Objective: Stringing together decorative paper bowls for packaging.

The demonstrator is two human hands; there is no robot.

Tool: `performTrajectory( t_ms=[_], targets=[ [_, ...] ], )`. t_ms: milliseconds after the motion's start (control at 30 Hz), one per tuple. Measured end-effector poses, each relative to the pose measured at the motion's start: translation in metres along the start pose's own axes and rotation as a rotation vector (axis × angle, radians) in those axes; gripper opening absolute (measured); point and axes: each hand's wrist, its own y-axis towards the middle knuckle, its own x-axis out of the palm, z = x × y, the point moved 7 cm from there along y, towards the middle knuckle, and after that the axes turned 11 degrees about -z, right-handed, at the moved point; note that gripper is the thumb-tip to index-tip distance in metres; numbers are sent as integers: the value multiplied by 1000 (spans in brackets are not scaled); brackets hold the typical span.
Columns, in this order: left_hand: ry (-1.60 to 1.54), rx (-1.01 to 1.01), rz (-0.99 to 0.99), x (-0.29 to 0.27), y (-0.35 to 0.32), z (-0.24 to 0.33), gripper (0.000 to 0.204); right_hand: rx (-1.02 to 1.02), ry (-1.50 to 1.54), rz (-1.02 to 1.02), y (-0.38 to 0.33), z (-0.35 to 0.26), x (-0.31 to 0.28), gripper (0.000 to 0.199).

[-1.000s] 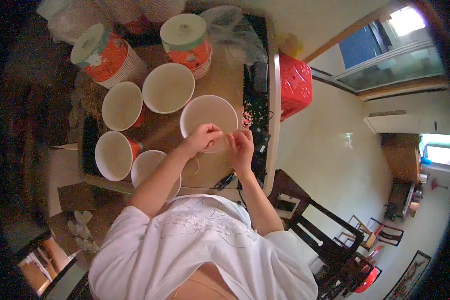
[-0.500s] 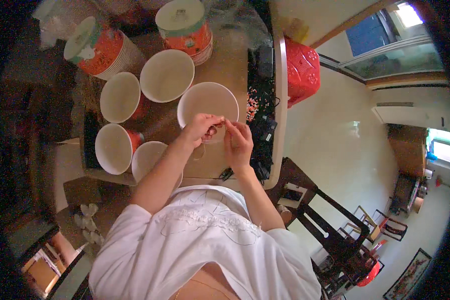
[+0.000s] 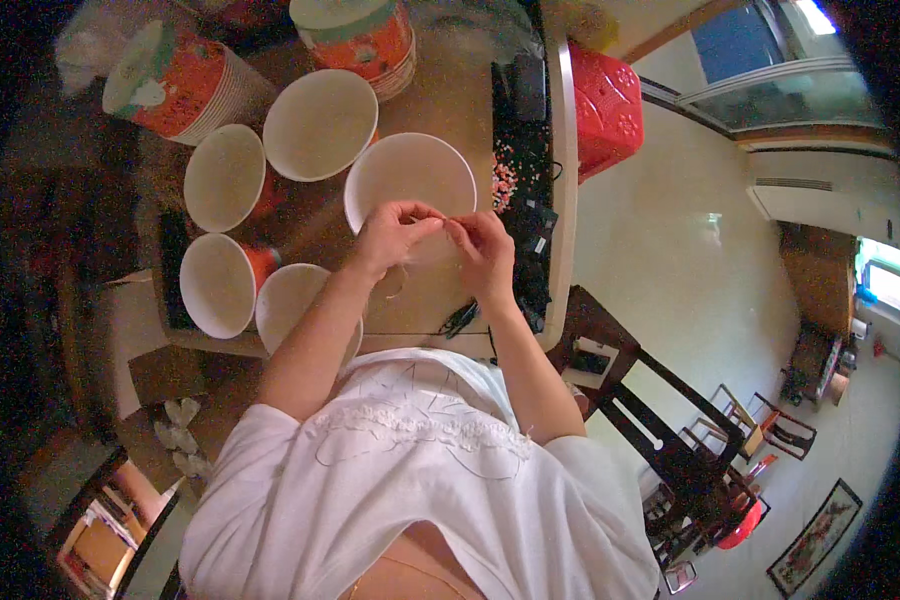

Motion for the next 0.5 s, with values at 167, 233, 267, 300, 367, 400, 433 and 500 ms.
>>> performTrajectory(
  t_ms=[167, 233, 267, 300, 367, 400, 433, 500],
  targets=[
    [-133, -51, 44, -3, -1, 0, 13, 53, -46, -32, 2, 10, -2, 4],
    [-63, -46, 34, -2, -3, 2, 13, 39, -64, -34, 3, 6, -1, 5],
    [29, 12, 40, -2, -4, 7, 15, 21, -81, -35, 3, 3, 0, 5],
    [122, 69, 46, -1, -6, 12, 16, 23, -82, -37, 3, 1, 1, 5],
    [211, 156, 77, -1, -8, 16, 16, 3, -14, -16, 2, -2, 2, 5],
    [301, 244, 107, 0, -10, 23, 16, 4, -14, -17, 2, -2, 2, 5],
    [300, 243, 107, 1, -11, 24, 16, -7, -73, -9, 3, -4, 1, 5],
    [452, 237, 160, 6, -19, 40, 13, -16, -131, 0, 2, -6, 1, 5]
  ],
)
